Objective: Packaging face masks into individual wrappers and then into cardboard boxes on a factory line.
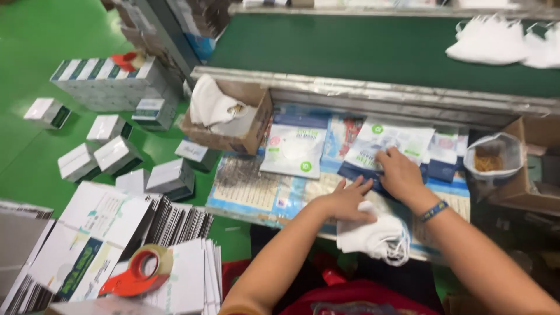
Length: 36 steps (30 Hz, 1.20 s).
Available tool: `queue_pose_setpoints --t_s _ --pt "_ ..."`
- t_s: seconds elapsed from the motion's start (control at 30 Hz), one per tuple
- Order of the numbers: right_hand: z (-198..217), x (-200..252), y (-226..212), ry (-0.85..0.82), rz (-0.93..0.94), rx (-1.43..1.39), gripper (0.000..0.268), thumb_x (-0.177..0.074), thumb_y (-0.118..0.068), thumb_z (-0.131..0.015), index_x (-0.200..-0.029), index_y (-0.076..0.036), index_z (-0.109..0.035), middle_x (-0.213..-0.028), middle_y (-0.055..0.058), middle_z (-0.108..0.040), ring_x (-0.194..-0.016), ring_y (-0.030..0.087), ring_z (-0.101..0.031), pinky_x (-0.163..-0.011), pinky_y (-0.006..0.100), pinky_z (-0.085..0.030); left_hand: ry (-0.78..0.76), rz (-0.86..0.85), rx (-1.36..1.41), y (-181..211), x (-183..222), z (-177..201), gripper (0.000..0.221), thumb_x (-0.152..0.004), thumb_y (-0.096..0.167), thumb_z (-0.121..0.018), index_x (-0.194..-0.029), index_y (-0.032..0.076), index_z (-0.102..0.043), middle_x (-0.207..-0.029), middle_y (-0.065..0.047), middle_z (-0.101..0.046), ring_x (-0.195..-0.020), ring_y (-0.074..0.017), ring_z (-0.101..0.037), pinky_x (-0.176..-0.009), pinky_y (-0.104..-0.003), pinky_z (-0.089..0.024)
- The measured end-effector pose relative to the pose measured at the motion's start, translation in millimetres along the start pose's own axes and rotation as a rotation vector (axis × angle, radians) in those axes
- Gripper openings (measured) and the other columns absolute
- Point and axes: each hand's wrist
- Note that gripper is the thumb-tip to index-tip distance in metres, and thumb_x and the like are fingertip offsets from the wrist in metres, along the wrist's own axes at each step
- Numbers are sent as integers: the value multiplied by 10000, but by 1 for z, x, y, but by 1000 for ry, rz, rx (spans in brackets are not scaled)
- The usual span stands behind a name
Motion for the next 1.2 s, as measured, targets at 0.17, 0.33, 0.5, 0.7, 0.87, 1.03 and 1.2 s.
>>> queue_pose_setpoints --t_s 0.17,0.33,0.5,0.7,0.87,1.03,1.2 --pt "37 -9 -29 142 135 -226 250 -799 -48 -679 -1018 -115 -778 -856 126 -669 -773 358 -668 -657 463 -526 180 -112 102 -30 12 -1 930 -846 626 -709 -1454 -57 -533 -1647 -278 -260 -1561 -396 -202 -1218 -496 -177" --pt "55 6 -24 73 -12 -398 272 -814 -22 -637 -978 -132 -824 -834 103 -729 -727 258 -700 -678 374 -551 159 -138 975 4 85 75 610 -864 366 -791 -1296 -55 -698 -1216 -216 -733 -1099 -253 -677 -957 -370 -543" --pt "74 17 -38 -294 -281 -926 283 -829 -122 -655 -1058 -29 -792 -818 130 -802 -686 86 -701 -630 275 -567 462 18 727 25 105 93 393 -893 291 -747 -1211 59 -741 -1032 -89 -794 -918 -154 -721 -815 -321 -574" --pt "71 50 -104 46 -102 -447 377 -821 -170 -718 -1168 -29 -761 -817 160 -726 -611 244 -677 -597 372 -541 556 239 369 50 113 92 302 -866 244 -726 -1113 81 -788 -975 -173 -777 -888 -301 -735 -783 -369 -559" --pt "58 65 -122 232 126 -384 522 -842 -119 -663 -1348 8 -625 -726 151 -644 -604 316 -637 -584 437 -521 733 290 793 42 106 48 332 -887 238 -710 -1138 23 -740 -985 -143 -777 -882 -238 -753 -781 -361 -584" --pt "36 80 -105 73 -25 -479 554 -797 -100 -664 -1348 -48 -657 -693 138 -656 -557 301 -652 -559 422 -535 574 -3 1295 42 104 -4 512 -912 119 -672 -1402 48 -541 -1299 -86 -650 -1172 -170 -642 -992 -359 -524" --pt "18 119 -98 37 523 -349 218 -815 -160 -736 -942 -18 -631 -797 144 -634 -673 337 -648 -576 468 -509 545 136 2161 64 98 -43 517 -964 191 -580 -1433 -8 -490 -1320 -191 -643 -1207 -301 -648 -1036 -438 -527"
Point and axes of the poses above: each hand's wrist, its own x-axis away from the middle knuckle, its own z-axis out of the back of the hand, y = z × x
